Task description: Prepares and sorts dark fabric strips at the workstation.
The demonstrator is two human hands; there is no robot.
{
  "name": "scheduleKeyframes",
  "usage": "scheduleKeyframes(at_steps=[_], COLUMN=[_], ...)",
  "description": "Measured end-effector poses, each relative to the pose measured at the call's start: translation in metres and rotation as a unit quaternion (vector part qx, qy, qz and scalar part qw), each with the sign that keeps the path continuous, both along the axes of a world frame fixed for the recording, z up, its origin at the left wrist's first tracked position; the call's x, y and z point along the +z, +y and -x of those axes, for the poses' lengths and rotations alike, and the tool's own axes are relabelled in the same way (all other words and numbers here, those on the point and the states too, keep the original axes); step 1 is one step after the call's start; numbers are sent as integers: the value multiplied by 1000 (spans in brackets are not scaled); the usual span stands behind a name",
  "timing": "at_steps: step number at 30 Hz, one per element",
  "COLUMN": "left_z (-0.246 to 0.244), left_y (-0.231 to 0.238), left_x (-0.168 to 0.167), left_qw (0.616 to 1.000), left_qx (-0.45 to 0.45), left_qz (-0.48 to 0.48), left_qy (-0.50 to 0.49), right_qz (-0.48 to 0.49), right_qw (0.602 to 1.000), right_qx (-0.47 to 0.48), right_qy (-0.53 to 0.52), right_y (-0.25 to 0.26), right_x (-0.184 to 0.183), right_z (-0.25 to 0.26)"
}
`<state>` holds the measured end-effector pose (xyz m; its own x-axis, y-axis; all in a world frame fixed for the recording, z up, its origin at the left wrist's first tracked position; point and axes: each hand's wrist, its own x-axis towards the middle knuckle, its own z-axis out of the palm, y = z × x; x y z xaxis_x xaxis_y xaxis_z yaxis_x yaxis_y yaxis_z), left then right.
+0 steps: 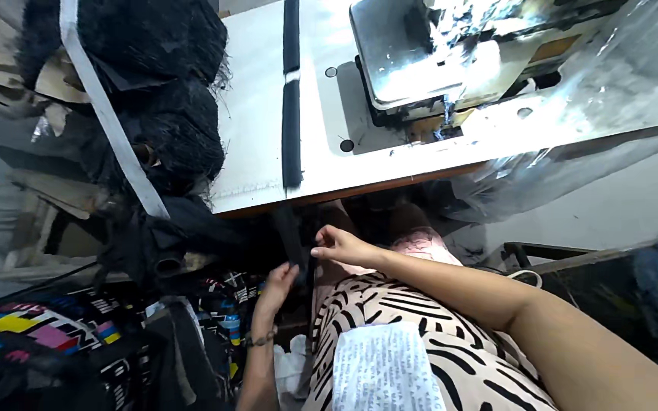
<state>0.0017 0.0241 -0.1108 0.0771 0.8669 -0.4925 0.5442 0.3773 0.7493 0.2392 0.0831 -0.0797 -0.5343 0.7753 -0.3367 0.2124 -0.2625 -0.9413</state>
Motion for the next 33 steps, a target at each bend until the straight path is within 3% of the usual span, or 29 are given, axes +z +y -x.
scheduleKeyframes(at_steps=[1, 3, 4, 5, 7, 9, 11, 14, 18, 20, 24, 26, 28, 30, 33], left_z=[11, 24, 28, 31, 38, 36, 24, 0, -31, -22, 31, 47, 52, 48, 37], left_y=[-10, -29, -35, -38, -37, -26, -11, 12, 10, -9, -51, -67, -78, -76, -71], left_x=[-11, -34, -42, -45, -42, -26, 2, 50, 90, 104, 118, 116, 110, 105, 111], left_qw=[993, 935, 907, 902, 953, 995, 986, 951, 936, 944, 923, 937, 975, 989, 973], left_qx=[-58, -157, -181, -178, -104, 20, 143, 127, 56, -10, -203, -201, -117, -73, -137], left_qz=[68, 208, 244, 243, 148, 31, -30, -39, -150, -182, -153, -139, -120, -107, -158], left_qy=[83, 242, 292, 309, 242, 98, -77, -280, -314, -277, -290, -250, -147, -66, -98], right_qz=[23, 57, 66, 70, 61, 40, 7, -26, -48, -23, 84, 127, 122, 91, 65], right_qw=[1000, 997, 995, 993, 988, 986, 985, 971, 930, 942, 949, 919, 887, 901, 952], right_qx=[-16, -34, -36, -34, -26, -10, 57, 216, 365, 324, 85, -72, -217, -206, -116], right_qy=[10, 40, 64, 91, 137, 162, 163, 95, 14, 85, 293, 367, 390, 370, 275], right_y=[4, 9, 12, 16, 17, 13, 2, -15, -15, -8, 26, 56, 71, 62, 31], right_x=[-1, -4, -5, -4, 0, 3, 1, -3, -4, 9, 54, 76, 92, 99, 92], right_z=[6, 23, 33, 43, 57, 68, 71, 62, 41, 30, 27, 27, 32, 39, 51])
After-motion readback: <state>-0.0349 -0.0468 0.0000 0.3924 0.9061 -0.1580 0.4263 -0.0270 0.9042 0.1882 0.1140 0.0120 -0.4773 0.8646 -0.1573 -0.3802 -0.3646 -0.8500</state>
